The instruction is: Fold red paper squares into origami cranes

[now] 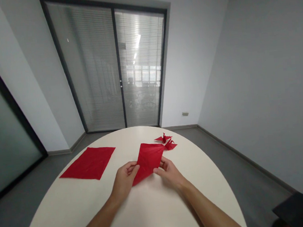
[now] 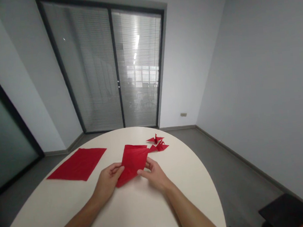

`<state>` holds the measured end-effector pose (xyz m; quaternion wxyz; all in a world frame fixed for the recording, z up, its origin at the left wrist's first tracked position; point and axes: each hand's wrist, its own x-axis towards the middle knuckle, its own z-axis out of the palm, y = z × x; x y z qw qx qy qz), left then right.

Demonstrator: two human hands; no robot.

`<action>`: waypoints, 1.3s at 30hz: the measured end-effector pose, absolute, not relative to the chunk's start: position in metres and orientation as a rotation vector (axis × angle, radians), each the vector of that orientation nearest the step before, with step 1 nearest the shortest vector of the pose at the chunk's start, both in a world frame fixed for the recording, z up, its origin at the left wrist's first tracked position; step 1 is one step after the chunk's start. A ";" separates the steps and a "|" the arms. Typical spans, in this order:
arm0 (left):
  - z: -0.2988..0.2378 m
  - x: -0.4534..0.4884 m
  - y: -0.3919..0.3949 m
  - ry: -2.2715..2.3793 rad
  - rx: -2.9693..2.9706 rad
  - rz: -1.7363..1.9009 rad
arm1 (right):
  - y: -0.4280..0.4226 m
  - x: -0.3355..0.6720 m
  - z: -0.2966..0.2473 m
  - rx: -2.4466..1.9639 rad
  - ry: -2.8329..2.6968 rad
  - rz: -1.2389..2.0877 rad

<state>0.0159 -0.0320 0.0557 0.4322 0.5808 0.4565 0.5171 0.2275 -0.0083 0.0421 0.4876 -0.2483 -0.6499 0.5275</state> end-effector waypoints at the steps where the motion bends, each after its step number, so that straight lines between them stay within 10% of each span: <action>1: 0.055 0.016 -0.032 1.125 1.414 1.288 | -0.010 0.226 0.043 -0.616 -1.597 1.285; 39: 0.024 0.009 -0.022 1.438 1.728 1.100 | 0.004 0.227 0.015 -1.083 -1.584 1.248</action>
